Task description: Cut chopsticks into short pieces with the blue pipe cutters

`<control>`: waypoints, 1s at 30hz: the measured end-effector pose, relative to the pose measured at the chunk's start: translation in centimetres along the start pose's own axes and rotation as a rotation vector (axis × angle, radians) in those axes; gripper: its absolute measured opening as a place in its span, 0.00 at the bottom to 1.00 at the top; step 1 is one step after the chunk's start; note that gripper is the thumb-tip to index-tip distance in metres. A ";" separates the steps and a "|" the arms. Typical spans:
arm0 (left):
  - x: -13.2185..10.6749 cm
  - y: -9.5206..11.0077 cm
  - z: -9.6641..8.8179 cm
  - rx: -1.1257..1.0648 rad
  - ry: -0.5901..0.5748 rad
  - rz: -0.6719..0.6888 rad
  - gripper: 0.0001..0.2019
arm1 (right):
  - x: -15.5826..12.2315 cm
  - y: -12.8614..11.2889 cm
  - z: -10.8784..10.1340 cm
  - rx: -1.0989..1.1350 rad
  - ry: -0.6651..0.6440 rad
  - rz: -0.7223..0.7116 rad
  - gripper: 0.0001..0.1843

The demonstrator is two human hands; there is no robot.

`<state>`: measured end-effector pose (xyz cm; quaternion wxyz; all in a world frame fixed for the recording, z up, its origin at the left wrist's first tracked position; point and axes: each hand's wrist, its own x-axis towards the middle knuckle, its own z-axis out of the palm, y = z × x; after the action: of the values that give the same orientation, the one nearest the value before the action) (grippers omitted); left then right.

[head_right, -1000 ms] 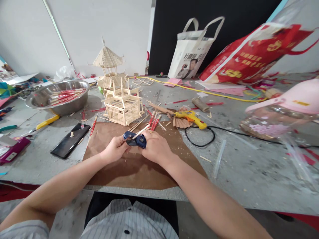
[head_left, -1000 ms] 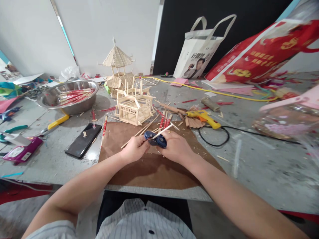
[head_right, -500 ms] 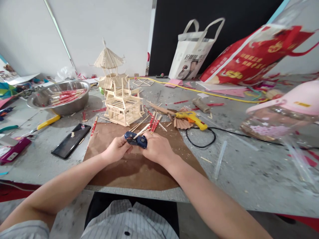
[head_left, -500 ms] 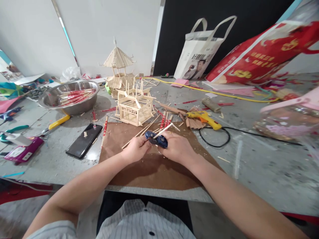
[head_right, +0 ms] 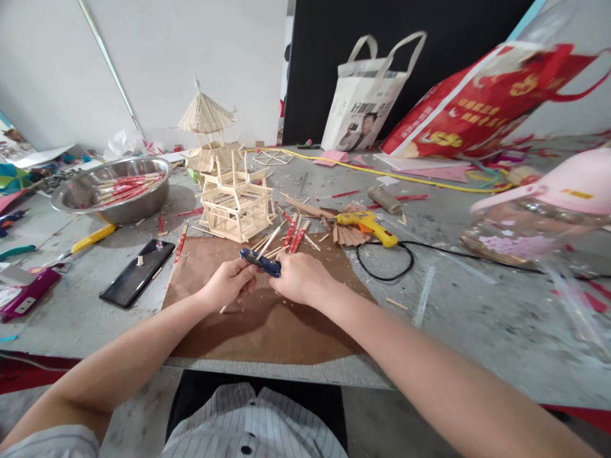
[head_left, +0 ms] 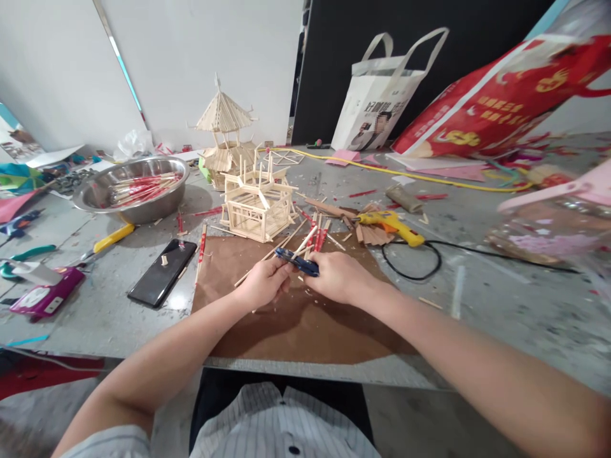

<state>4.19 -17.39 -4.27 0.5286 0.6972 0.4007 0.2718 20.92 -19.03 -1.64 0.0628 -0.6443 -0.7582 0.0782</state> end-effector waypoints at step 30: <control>-0.3 1.3 -4.1 -0.408 0.411 0.091 0.24 | 1.9 1.0 0.0 1.039 -0.312 0.351 0.10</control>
<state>1.11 -15.69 -1.77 0.5529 0.5243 0.4048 0.5056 21.61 -17.02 -1.83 0.2449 -0.6260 -0.5019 0.5442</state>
